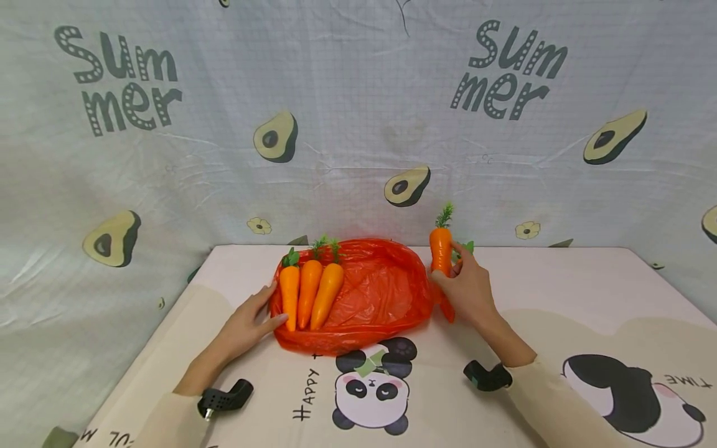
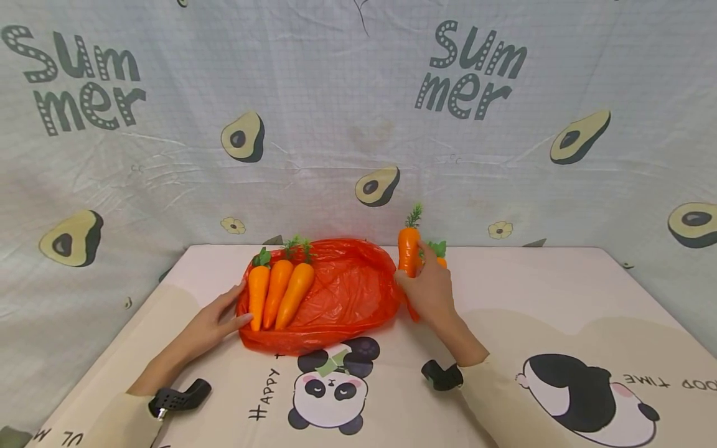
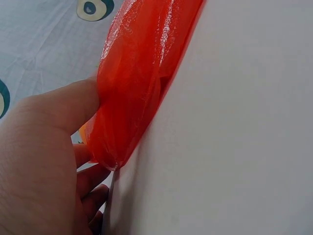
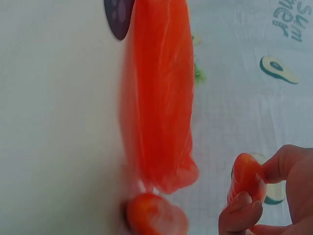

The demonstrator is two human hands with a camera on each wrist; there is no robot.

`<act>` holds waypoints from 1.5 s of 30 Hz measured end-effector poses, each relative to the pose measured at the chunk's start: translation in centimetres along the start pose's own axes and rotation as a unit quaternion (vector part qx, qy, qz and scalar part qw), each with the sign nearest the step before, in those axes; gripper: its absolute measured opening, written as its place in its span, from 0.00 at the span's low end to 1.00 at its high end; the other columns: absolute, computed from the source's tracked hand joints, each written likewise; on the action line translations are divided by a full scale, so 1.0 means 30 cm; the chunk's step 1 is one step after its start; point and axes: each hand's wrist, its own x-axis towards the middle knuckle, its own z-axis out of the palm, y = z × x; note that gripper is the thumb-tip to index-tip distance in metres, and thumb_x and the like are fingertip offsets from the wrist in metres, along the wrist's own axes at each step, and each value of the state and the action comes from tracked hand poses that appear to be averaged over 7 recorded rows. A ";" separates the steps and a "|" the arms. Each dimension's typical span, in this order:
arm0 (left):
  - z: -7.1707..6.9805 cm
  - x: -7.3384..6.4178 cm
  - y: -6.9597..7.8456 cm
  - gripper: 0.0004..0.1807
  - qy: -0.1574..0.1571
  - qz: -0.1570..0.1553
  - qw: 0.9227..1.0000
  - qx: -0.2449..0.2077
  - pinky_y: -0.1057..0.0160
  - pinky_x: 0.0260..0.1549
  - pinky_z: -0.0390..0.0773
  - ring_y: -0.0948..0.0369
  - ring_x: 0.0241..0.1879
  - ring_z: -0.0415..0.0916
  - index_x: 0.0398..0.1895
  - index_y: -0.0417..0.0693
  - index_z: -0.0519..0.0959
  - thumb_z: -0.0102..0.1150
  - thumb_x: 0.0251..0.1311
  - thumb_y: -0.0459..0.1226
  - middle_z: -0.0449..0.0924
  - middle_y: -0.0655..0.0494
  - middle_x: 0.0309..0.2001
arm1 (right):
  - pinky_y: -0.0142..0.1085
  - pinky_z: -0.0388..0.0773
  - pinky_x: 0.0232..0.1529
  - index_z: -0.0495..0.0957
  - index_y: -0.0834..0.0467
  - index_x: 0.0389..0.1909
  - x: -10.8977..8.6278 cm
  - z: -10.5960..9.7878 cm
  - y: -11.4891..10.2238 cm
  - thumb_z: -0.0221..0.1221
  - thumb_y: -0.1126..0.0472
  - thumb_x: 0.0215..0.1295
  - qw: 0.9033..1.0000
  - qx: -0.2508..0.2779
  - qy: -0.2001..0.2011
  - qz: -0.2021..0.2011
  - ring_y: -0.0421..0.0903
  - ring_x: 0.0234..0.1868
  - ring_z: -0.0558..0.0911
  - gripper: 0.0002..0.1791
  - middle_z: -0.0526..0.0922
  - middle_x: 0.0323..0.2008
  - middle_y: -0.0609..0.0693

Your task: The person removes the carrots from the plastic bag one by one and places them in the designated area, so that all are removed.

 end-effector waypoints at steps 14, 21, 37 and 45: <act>-0.001 0.001 0.003 0.45 -0.004 -0.008 1.000 0.001 0.36 0.62 0.53 0.37 0.69 0.50 0.73 0.39 0.54 0.57 0.61 0.54 0.52 0.32 0.70 | 0.35 0.71 0.25 0.55 0.64 0.70 0.003 -0.088 0.076 0.53 0.59 0.60 0.999 -0.026 0.012 0.018 0.51 0.27 0.70 0.37 0.72 0.30 0.57; 0.000 -0.003 -0.001 0.45 -0.004 -0.007 1.000 -0.006 0.35 0.62 0.53 0.37 0.69 0.50 0.73 0.39 0.54 0.57 0.61 0.54 0.52 0.32 0.70 | 0.34 0.73 0.23 0.54 0.65 0.70 0.009 -0.104 0.112 0.54 0.57 0.61 0.999 -0.035 0.008 0.021 0.50 0.25 0.71 0.38 0.72 0.31 0.57; 0.001 -0.002 0.001 0.45 -0.008 -0.009 1.000 -0.009 0.35 0.63 0.52 0.37 0.69 0.49 0.73 0.39 0.54 0.57 0.61 0.55 0.52 0.32 0.70 | 0.36 0.72 0.21 0.52 0.68 0.69 0.001 -0.150 0.183 0.53 0.57 0.61 0.998 -0.050 -0.004 0.030 0.49 0.22 0.71 0.38 0.72 0.29 0.57; -0.004 -0.004 0.003 0.44 -0.006 -0.006 1.000 -0.006 0.35 0.62 0.53 0.36 0.68 0.50 0.73 0.39 0.55 0.57 0.61 0.54 0.52 0.32 0.70 | 0.36 0.72 0.21 0.52 0.69 0.69 -0.006 -0.157 0.201 0.53 0.56 0.61 0.997 -0.066 -0.006 0.039 0.50 0.22 0.70 0.39 0.72 0.30 0.57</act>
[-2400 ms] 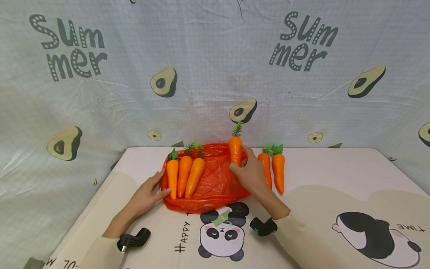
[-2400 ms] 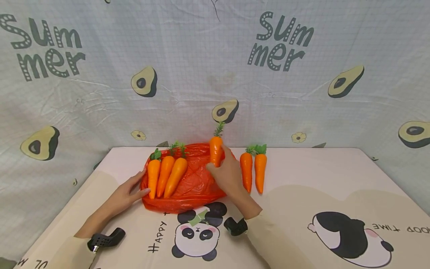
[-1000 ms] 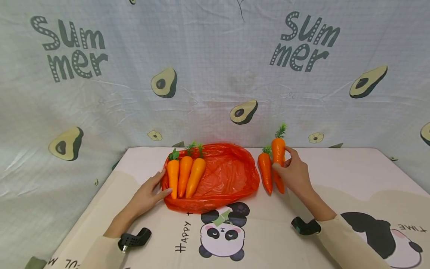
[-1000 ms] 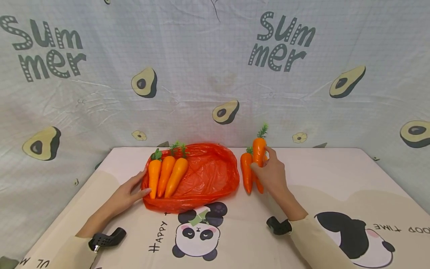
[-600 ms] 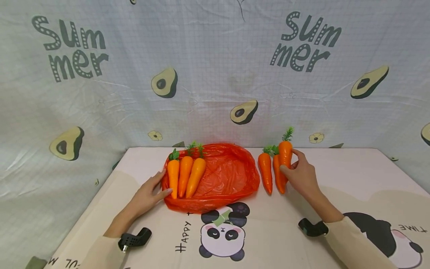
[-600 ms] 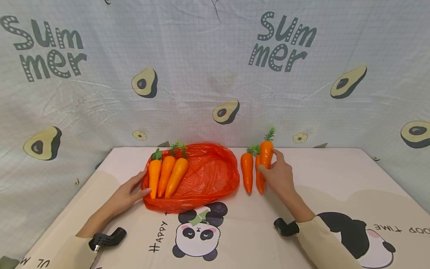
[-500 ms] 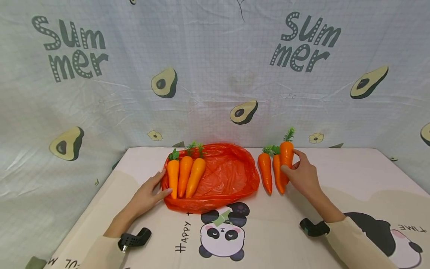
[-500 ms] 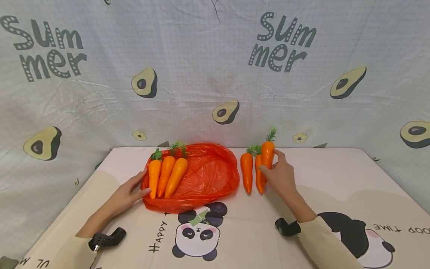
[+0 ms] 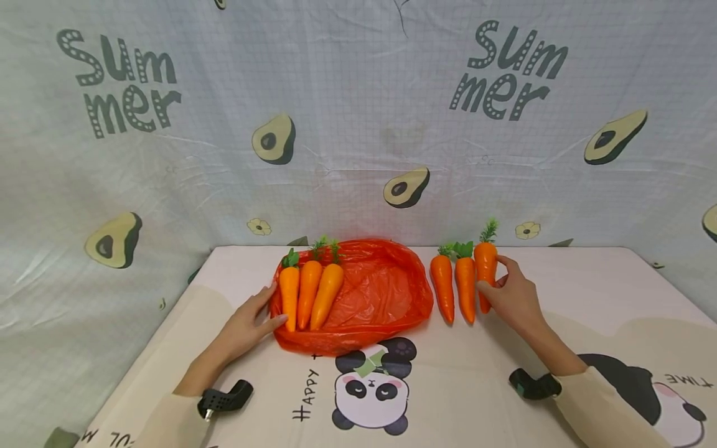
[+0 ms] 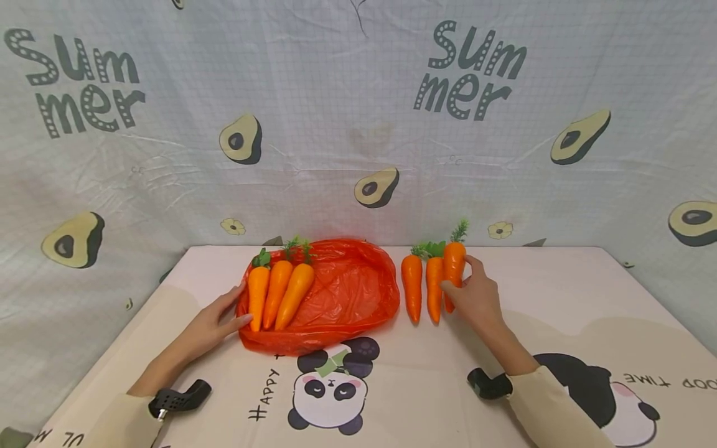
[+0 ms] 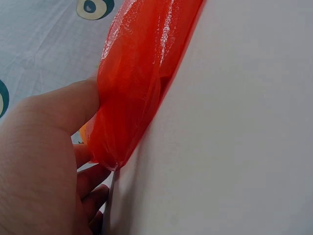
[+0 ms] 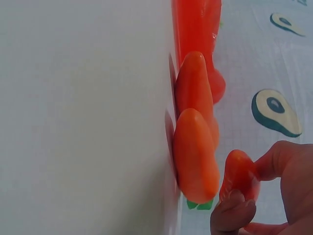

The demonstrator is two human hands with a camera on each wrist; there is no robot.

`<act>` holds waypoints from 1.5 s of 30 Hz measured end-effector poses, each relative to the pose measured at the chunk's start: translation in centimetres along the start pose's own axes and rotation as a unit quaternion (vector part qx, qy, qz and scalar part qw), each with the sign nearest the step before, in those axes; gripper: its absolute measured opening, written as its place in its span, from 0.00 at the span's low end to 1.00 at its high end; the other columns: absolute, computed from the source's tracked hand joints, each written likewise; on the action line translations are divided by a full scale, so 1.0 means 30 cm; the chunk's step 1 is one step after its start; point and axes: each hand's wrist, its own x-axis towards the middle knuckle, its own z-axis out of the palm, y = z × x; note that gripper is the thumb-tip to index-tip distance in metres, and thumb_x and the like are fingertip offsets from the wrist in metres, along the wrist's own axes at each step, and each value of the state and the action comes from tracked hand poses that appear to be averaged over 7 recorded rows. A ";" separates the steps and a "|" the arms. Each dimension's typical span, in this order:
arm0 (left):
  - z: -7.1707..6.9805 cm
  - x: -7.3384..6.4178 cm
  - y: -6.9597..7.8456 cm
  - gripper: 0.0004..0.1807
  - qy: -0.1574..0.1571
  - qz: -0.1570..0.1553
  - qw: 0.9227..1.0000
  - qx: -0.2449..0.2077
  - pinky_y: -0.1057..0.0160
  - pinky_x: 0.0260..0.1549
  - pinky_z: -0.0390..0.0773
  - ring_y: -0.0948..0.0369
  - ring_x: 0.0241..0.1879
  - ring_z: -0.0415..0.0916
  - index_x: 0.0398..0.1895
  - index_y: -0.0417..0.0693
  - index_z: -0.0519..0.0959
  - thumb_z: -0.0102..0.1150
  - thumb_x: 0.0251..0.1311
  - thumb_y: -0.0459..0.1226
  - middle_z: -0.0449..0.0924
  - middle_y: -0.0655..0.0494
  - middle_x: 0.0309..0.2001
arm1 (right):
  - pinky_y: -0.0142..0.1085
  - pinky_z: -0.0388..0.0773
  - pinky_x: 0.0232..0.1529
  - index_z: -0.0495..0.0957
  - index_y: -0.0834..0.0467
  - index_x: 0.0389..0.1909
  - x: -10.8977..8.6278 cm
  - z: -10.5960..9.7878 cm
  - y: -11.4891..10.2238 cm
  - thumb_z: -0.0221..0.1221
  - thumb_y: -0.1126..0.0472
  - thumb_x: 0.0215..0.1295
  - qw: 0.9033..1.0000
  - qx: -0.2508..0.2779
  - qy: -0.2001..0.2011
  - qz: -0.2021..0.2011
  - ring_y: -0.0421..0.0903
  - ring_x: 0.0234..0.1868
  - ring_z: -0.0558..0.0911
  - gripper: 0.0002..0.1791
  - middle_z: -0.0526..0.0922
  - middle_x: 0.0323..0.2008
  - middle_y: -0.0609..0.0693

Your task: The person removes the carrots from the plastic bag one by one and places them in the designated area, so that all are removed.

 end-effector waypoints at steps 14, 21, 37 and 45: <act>0.001 -0.001 -0.001 0.45 -0.001 -0.002 1.000 -0.005 0.35 0.63 0.52 0.37 0.69 0.49 0.73 0.38 0.54 0.57 0.61 0.55 0.52 0.32 0.70 | 0.35 0.72 0.23 0.51 0.71 0.69 0.001 0.007 0.035 0.52 0.55 0.61 0.998 -0.009 -0.047 0.029 0.49 0.24 0.72 0.40 0.73 0.32 0.58; 0.003 0.001 -0.005 0.46 -0.001 -0.005 1.000 -0.002 0.35 0.62 0.52 0.37 0.69 0.49 0.73 0.39 0.54 0.57 0.60 0.55 0.51 0.32 0.70 | 0.35 0.73 0.23 0.49 0.71 0.69 0.006 0.016 0.055 0.53 0.55 0.61 0.997 -0.014 -0.058 0.040 0.50 0.25 0.72 0.41 0.72 0.31 0.59; 0.010 0.008 -0.014 0.46 -0.002 -0.007 1.000 -0.002 0.35 0.63 0.52 0.37 0.69 0.49 0.73 0.39 0.54 0.57 0.60 0.55 0.51 0.32 0.71 | 0.34 0.74 0.24 0.47 0.71 0.70 0.010 0.027 0.070 0.54 0.55 0.60 0.995 -0.029 -0.076 0.051 0.49 0.26 0.71 0.43 0.71 0.33 0.59; 0.007 0.006 -0.014 0.45 -0.001 -0.001 1.000 0.001 0.35 0.63 0.52 0.36 0.69 0.49 0.73 0.39 0.54 0.57 0.61 0.55 0.51 0.32 0.70 | 0.35 0.74 0.23 0.47 0.71 0.70 0.004 0.019 0.061 0.55 0.55 0.62 0.994 -0.042 -0.090 0.034 0.49 0.25 0.72 0.43 0.72 0.32 0.60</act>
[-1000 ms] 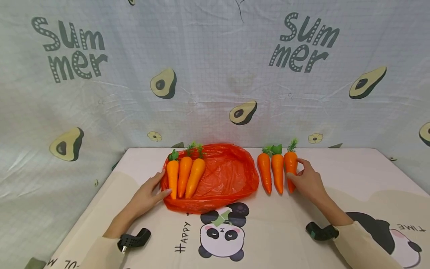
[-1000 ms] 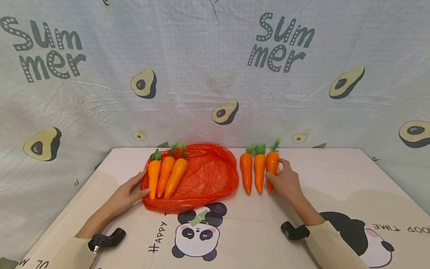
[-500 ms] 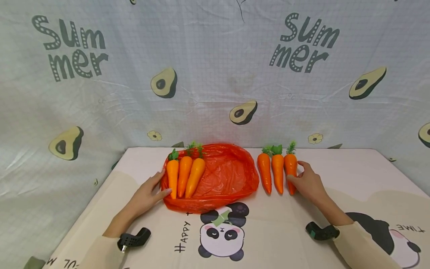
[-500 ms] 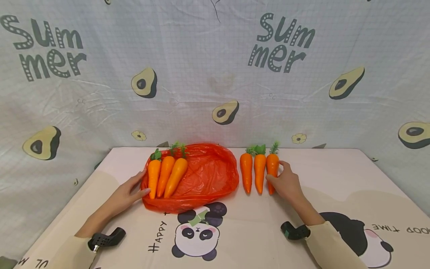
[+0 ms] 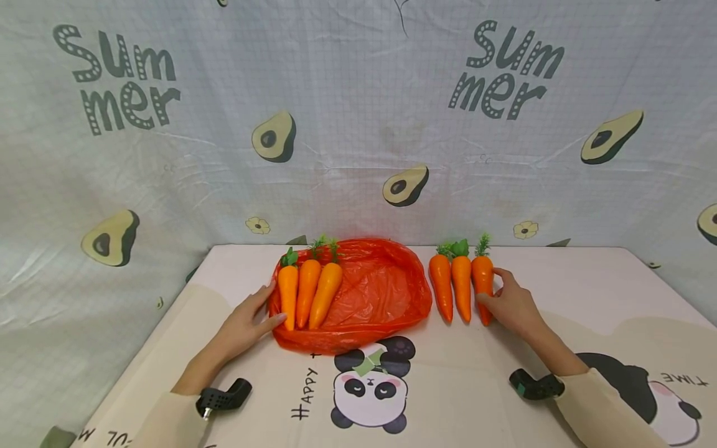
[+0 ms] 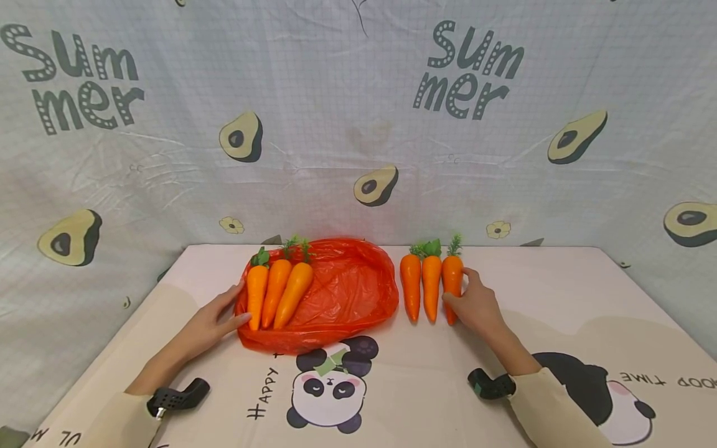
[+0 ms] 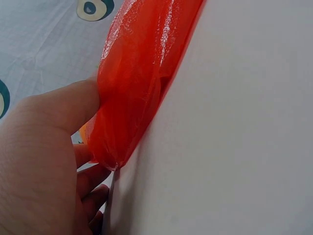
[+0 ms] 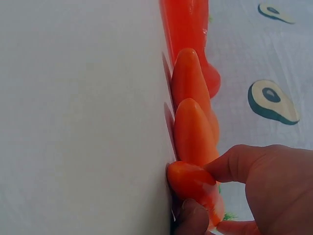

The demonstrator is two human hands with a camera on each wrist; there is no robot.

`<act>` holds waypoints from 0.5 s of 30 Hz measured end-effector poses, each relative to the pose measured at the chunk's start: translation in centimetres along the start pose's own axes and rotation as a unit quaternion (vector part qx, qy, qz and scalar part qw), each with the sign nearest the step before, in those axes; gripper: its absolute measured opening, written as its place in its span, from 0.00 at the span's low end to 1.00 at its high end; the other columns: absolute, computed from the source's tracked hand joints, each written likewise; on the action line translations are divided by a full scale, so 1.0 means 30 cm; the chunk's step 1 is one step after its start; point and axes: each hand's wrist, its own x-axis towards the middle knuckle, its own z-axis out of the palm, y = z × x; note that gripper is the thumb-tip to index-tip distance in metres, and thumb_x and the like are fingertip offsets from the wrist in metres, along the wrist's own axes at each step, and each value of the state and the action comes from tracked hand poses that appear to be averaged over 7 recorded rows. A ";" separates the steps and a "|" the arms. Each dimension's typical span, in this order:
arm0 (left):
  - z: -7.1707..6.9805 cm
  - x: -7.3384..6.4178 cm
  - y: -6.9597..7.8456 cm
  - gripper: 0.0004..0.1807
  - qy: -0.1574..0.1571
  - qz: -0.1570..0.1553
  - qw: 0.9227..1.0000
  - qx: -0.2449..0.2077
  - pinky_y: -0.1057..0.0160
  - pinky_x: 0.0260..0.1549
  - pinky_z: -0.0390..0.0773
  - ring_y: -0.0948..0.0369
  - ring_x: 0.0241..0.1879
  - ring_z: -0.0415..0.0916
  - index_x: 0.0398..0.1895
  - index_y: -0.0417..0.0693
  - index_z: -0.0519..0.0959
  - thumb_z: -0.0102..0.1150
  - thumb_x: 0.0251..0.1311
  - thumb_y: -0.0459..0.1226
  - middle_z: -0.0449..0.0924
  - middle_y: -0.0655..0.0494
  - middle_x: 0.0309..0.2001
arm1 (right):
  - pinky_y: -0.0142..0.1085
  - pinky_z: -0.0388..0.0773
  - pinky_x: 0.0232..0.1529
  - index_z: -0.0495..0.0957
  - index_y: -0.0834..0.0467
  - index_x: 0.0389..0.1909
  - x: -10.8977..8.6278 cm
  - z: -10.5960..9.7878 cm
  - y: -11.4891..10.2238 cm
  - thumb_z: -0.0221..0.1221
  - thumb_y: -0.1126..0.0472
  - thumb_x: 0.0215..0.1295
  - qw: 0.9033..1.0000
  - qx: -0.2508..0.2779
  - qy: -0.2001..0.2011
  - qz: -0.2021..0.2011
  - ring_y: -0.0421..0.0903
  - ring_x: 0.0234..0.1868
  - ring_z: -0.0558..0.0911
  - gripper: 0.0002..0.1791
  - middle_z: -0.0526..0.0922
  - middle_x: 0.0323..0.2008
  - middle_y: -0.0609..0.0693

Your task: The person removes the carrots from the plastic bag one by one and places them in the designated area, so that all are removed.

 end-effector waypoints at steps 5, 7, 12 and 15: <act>-0.001 -0.001 0.003 0.46 0.000 -0.001 1.000 0.003 0.35 0.62 0.52 0.36 0.69 0.49 0.73 0.39 0.54 0.57 0.61 0.56 0.51 0.32 0.70 | 0.36 0.75 0.24 0.46 0.72 0.70 -0.007 -0.005 -0.008 0.56 0.54 0.63 1.000 -0.010 -0.005 -0.003 0.49 0.26 0.72 0.44 0.73 0.33 0.60; -0.001 -0.001 0.005 0.46 0.000 -0.001 1.000 0.002 0.35 0.62 0.52 0.37 0.69 0.49 0.73 0.39 0.54 0.56 0.61 0.56 0.51 0.32 0.70 | 0.36 0.75 0.24 0.46 0.72 0.70 -0.009 -0.005 -0.010 0.56 0.54 0.63 1.000 -0.013 -0.006 -0.004 0.49 0.26 0.72 0.44 0.73 0.32 0.60; 0.000 -0.002 0.007 0.45 -0.001 0.000 1.000 0.004 0.34 0.62 0.53 0.36 0.69 0.49 0.73 0.39 0.54 0.56 0.61 0.56 0.52 0.32 0.70 | 0.36 0.75 0.23 0.47 0.72 0.70 -0.013 -0.004 -0.012 0.56 0.54 0.63 1.000 -0.017 -0.008 -0.009 0.49 0.25 0.72 0.43 0.73 0.31 0.59; -0.001 -0.002 0.006 0.45 0.000 0.001 1.000 0.002 0.35 0.62 0.53 0.36 0.69 0.49 0.73 0.39 0.54 0.56 0.61 0.56 0.52 0.32 0.70 | 0.36 0.74 0.23 0.47 0.72 0.70 -0.015 -0.007 -0.013 0.56 0.53 0.63 1.000 -0.018 -0.011 -0.011 0.48 0.25 0.72 0.43 0.73 0.31 0.59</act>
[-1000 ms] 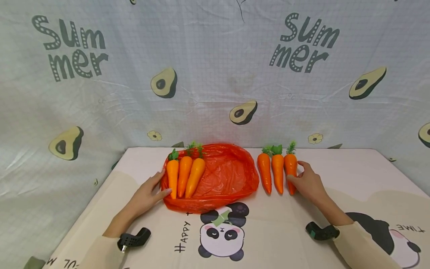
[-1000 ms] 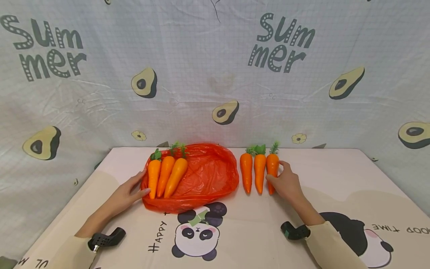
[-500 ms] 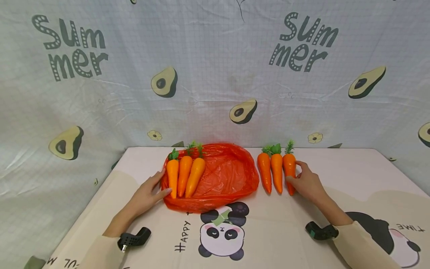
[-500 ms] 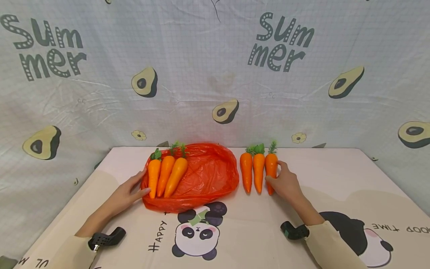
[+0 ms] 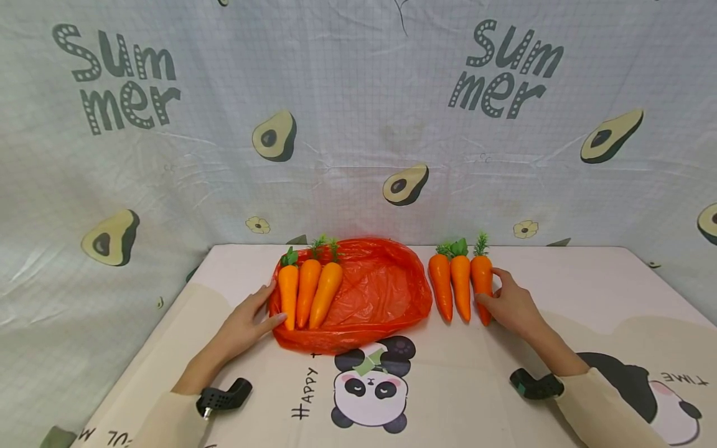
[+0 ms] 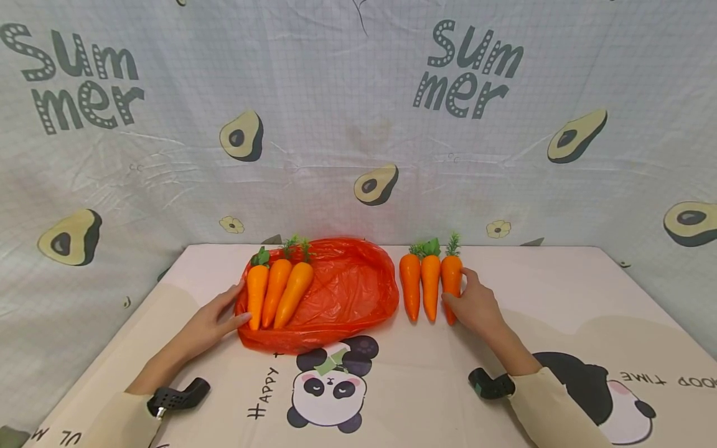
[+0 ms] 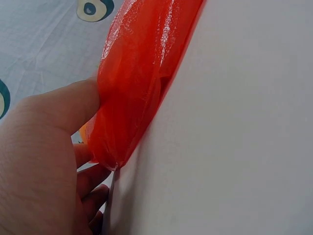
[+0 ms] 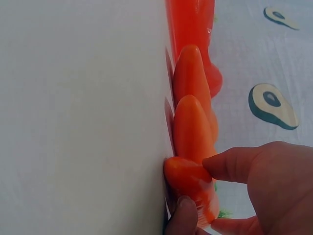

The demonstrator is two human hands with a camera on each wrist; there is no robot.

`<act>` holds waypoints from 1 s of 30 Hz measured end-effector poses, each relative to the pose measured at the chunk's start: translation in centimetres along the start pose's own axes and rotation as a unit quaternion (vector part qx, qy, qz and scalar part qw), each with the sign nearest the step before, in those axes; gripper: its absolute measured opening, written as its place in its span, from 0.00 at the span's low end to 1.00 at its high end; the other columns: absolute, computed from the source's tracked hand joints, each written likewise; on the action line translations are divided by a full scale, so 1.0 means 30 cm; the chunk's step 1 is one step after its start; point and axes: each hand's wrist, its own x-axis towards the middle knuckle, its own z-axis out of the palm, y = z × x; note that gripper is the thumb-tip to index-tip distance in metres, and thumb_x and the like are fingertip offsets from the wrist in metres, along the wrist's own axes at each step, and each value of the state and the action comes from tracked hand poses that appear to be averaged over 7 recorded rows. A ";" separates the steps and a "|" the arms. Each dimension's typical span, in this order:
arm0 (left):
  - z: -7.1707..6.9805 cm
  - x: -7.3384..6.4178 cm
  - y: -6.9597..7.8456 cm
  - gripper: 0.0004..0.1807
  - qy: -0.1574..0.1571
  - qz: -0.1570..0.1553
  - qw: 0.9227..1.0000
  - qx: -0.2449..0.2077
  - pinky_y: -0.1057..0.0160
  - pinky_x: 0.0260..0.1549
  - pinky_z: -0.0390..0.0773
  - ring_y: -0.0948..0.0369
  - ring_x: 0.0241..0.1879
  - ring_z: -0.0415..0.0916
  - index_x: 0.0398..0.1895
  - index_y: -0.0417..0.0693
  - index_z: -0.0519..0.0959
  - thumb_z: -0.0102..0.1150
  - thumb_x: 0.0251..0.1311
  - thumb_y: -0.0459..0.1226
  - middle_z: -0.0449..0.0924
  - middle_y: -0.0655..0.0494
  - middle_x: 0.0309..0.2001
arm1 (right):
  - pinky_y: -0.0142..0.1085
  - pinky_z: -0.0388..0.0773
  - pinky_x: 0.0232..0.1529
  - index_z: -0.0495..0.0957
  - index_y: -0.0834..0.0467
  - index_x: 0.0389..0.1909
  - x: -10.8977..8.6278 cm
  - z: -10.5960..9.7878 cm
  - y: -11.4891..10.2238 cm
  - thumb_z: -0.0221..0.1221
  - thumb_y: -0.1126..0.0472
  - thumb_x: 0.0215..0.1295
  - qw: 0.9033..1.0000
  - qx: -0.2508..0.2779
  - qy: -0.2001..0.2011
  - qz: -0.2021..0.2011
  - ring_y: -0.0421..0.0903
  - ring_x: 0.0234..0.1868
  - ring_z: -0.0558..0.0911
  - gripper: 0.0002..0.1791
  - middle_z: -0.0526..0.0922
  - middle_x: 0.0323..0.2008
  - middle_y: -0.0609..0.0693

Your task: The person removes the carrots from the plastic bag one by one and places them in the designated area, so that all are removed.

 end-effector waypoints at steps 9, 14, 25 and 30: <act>-0.004 -0.003 0.009 0.44 0.000 0.004 1.000 -0.001 0.35 0.62 0.54 0.36 0.68 0.50 0.73 0.39 0.55 0.57 0.61 0.55 0.52 0.32 0.70 | 0.35 0.76 0.23 0.47 0.71 0.70 0.005 0.000 0.007 0.55 0.52 0.65 1.000 0.000 -0.004 -0.002 0.48 0.23 0.72 0.43 0.73 0.32 0.59; -0.004 -0.002 0.007 0.45 0.001 0.005 1.000 -0.001 0.35 0.62 0.54 0.36 0.68 0.50 0.73 0.39 0.55 0.57 0.61 0.55 0.52 0.32 0.70 | 0.35 0.76 0.24 0.47 0.72 0.70 0.004 -0.002 0.004 0.56 0.52 0.66 1.000 0.001 -0.002 -0.004 0.48 0.24 0.72 0.43 0.72 0.32 0.59; -0.005 -0.003 0.007 0.44 0.002 0.005 1.000 -0.003 0.34 0.62 0.53 0.36 0.68 0.50 0.72 0.39 0.55 0.57 0.61 0.54 0.53 0.32 0.70 | 0.39 0.78 0.27 0.53 0.74 0.67 0.001 -0.005 -0.004 0.56 0.54 0.64 0.999 -0.003 0.030 -0.035 0.52 0.29 0.74 0.39 0.73 0.39 0.66; -0.008 -0.005 0.013 0.44 0.000 0.003 1.000 0.000 0.34 0.62 0.53 0.36 0.68 0.50 0.72 0.39 0.55 0.57 0.61 0.54 0.53 0.32 0.70 | 0.44 0.79 0.33 0.55 0.75 0.66 0.003 -0.007 -0.007 0.54 0.56 0.64 0.998 -0.004 0.049 -0.034 0.56 0.35 0.73 0.37 0.72 0.43 0.69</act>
